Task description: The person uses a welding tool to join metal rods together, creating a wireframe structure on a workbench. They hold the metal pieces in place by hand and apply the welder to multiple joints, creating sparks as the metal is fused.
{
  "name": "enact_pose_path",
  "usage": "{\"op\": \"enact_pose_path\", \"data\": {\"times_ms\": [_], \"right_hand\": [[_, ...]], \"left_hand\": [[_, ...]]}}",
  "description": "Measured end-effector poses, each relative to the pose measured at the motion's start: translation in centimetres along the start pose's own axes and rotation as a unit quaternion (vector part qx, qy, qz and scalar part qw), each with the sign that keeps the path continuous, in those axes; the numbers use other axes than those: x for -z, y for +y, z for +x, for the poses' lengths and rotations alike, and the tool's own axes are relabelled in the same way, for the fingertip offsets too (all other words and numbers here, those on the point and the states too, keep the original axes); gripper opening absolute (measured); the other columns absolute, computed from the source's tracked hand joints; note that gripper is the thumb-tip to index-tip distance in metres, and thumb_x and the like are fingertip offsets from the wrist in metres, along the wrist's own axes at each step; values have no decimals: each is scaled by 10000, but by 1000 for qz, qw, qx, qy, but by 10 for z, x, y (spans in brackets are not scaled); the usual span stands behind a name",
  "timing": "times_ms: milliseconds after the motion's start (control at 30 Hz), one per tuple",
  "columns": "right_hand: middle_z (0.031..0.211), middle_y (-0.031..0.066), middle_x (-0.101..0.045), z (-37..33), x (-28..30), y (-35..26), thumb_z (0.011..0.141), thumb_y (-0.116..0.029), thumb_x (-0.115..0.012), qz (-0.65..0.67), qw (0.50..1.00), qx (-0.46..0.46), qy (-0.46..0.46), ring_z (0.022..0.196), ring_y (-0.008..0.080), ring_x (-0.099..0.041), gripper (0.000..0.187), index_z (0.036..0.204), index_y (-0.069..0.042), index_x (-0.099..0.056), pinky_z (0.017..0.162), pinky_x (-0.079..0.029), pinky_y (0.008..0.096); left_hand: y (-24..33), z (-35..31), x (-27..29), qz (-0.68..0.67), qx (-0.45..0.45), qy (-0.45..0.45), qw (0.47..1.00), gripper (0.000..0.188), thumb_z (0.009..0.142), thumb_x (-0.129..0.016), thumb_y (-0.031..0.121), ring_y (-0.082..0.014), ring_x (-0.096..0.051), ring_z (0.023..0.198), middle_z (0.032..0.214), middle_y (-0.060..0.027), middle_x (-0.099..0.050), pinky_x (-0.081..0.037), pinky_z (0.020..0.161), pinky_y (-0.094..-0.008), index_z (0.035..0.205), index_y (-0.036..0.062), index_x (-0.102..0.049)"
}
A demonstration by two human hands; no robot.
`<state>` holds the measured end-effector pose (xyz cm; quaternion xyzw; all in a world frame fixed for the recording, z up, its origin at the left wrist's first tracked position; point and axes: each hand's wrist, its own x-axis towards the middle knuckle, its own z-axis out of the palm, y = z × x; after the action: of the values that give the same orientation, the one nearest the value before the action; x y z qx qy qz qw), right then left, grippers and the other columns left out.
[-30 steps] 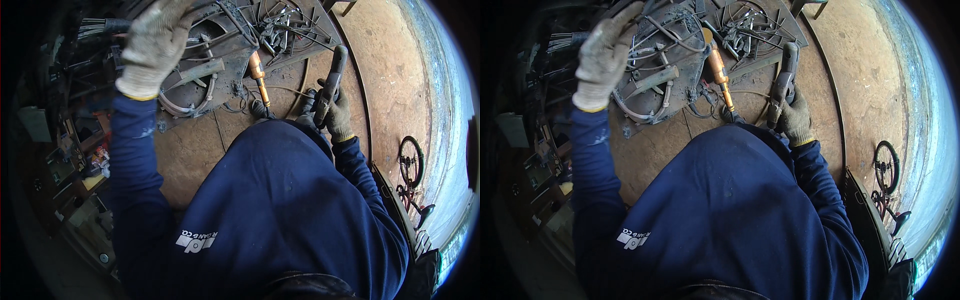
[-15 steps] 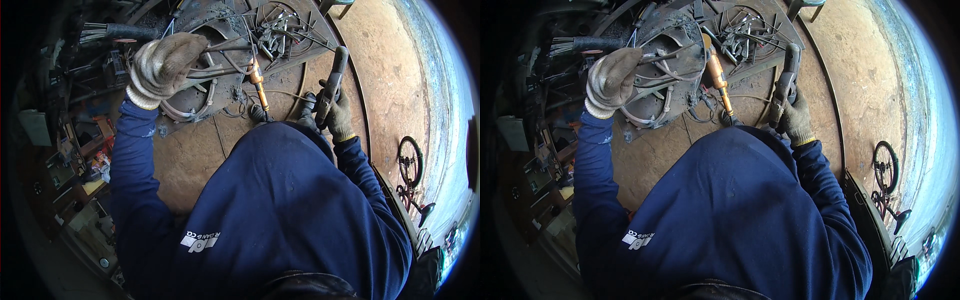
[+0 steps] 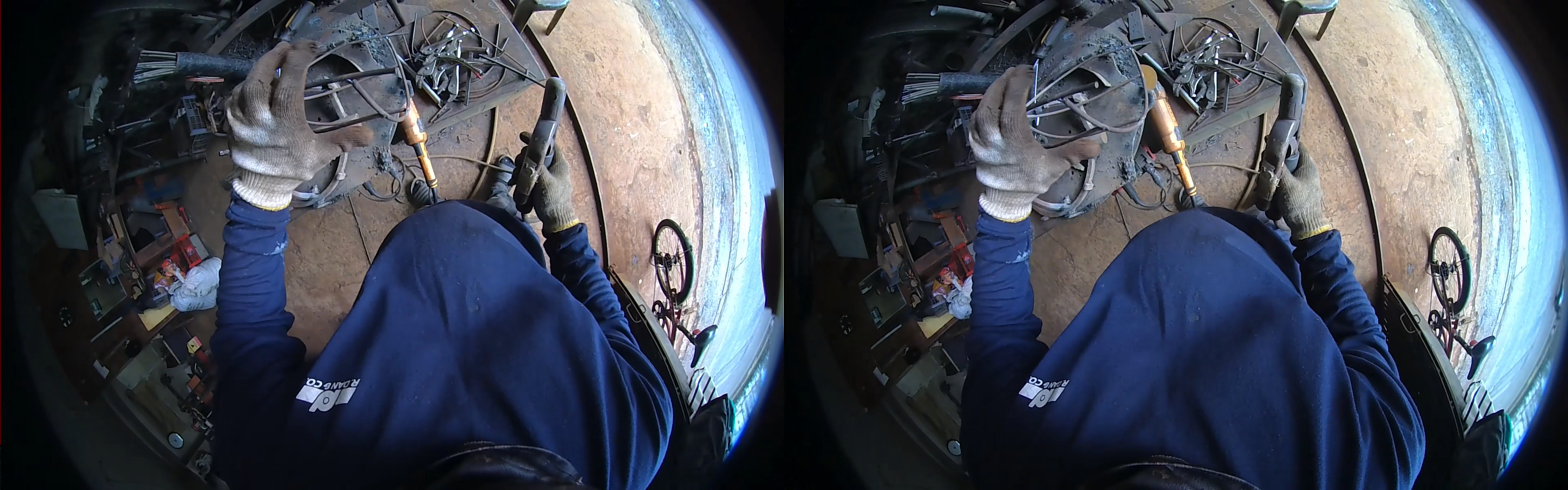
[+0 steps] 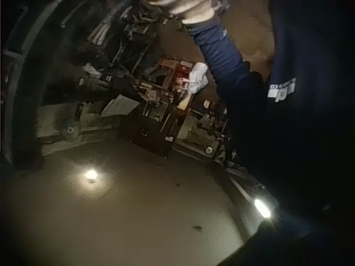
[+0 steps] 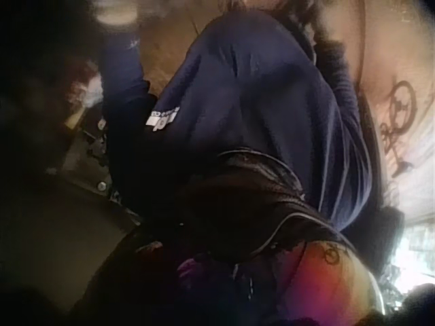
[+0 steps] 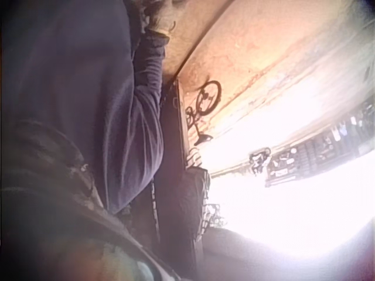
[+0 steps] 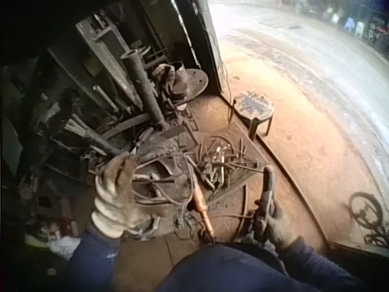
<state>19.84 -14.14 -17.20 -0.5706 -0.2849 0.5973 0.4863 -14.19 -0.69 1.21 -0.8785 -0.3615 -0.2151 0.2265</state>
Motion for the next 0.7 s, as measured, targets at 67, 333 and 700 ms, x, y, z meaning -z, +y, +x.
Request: {"op": "enact_pose_path", "data": {"times_ms": [67, 333, 700], "right_hand": [[865, 34, -611, 0, 1, 1, 936, -299, -688, 14, 1000, -10, 3, 691, 132, -612, 512, 1304, 21, -532, 620, -550, 286], [872, 37, -608, 0, 2, 7, 918, -324, -711, 7, 1000, 11, 6, 705, 138, -616, 563, 1312, 30, -522, 629, -552, 290], [873, 41, -628, -13, 2, 6, 909, -293, -725, -9, 1000, 17, 0, 714, 140, -625, 559, 1322, 26, -525, 644, -553, 298]], "left_hand": [[1, -2, -1, 18, 4, -26, 999, 986, 712, -695, 755, -275, -527, 1140, 1268, -105, -501, -469, 909, -460, 1401, 94, -450], [-9, 12, 8, -53, -33, -46, 997, 779, 732, -808, 285, -304, -567, 1126, 1241, -126, -557, -479, 946, -439, 1372, 39, -440], [-68, 7, 10, -185, -25, -124, 975, 739, 787, -739, 92, -313, -552, 1212, 1324, -152, -546, -476, 1017, -395, 1439, 50, -394]]}}
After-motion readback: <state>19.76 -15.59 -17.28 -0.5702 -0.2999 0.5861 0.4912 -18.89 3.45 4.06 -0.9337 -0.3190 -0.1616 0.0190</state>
